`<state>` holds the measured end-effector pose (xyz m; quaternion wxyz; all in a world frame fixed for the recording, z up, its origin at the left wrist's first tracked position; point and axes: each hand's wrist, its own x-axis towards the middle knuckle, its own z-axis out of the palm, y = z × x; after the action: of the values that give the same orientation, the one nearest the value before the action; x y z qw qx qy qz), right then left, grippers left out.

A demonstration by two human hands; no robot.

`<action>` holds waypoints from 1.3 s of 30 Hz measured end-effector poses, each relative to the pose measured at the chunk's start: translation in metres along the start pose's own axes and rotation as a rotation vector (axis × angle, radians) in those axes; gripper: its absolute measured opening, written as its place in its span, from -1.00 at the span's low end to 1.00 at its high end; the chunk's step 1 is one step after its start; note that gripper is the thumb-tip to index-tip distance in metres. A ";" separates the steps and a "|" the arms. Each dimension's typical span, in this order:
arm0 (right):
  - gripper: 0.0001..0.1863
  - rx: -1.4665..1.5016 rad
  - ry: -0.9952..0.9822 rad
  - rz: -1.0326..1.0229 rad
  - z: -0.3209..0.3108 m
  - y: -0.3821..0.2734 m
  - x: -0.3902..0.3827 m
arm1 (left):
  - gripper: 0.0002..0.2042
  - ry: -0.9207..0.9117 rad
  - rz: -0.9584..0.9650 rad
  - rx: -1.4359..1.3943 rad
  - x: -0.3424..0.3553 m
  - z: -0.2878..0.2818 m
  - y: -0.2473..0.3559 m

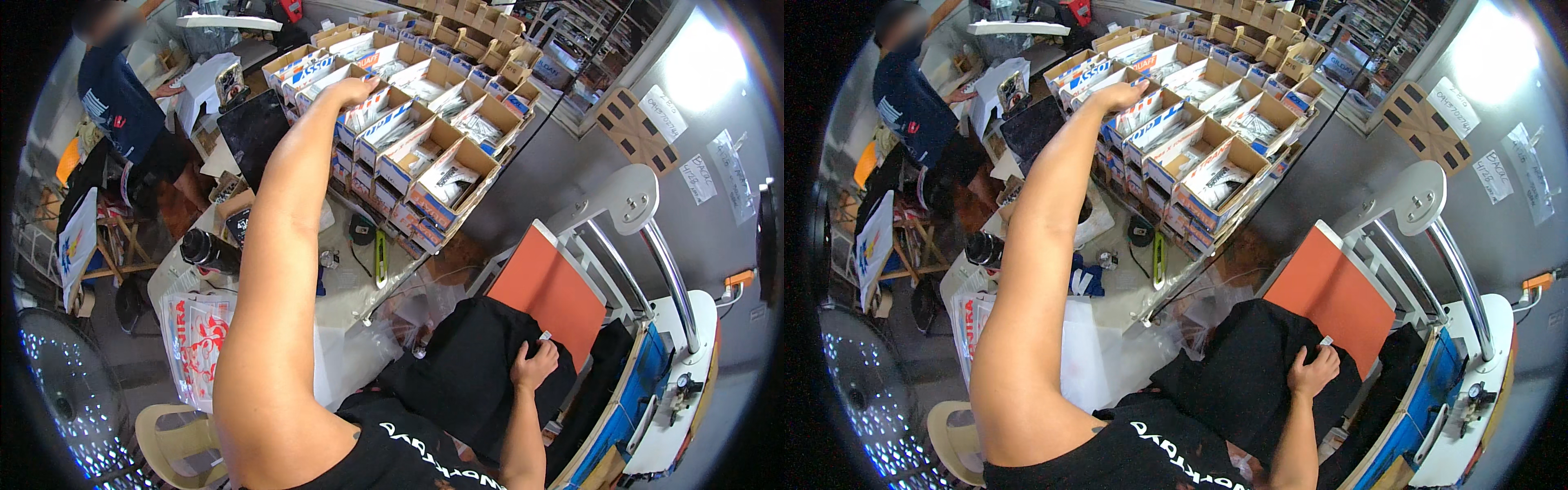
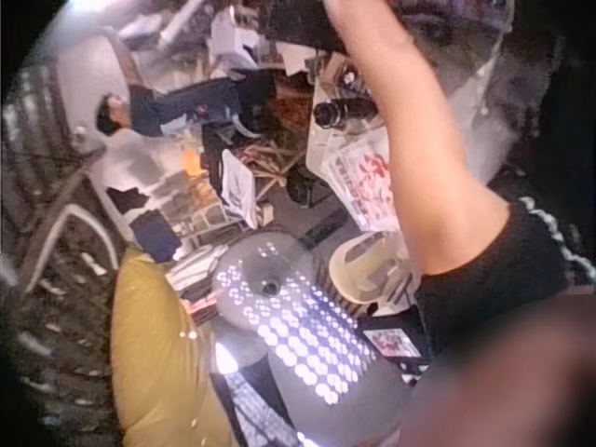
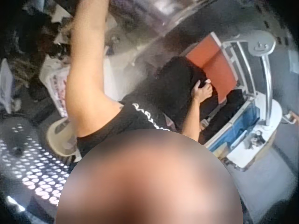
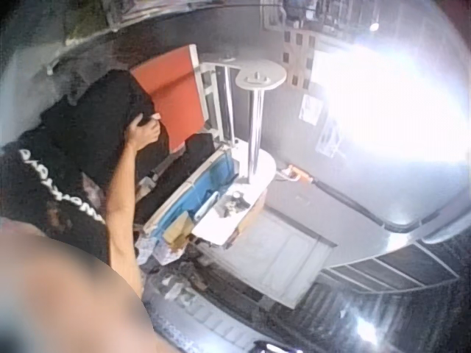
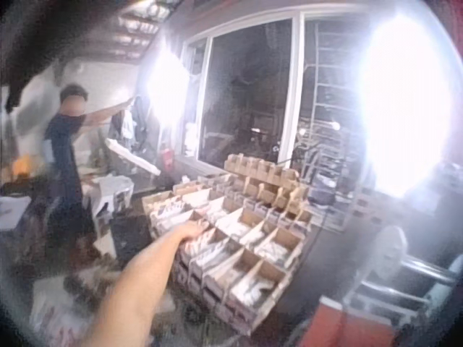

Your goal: The person places black t-shirts on a heat press, aligns printed transfer sheets, and uses scissors to trim the edges. They then operate the heat press to apply the designs and remove the finished shirts.

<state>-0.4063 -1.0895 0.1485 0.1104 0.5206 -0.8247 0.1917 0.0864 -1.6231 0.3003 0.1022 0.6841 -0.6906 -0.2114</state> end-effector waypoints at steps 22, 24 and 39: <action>-0.61 -0.010 -0.010 -0.006 0.007 0.007 -0.004 | -0.60 -0.047 -0.082 -0.496 -0.031 -0.027 -0.024; -0.61 -0.007 -0.016 -0.015 0.006 0.007 -0.002 | -0.68 0.055 0.031 -0.531 -0.026 -0.025 -0.027; -0.72 0.934 -0.506 0.060 -0.101 -0.025 -0.067 | -0.04 -0.789 0.828 -0.241 -0.428 0.234 0.197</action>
<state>-0.3569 -1.0009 0.2185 -0.3409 0.5204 -0.6670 0.4100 -0.1730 -1.1699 0.2407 -0.0114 0.2102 -0.8575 -0.4695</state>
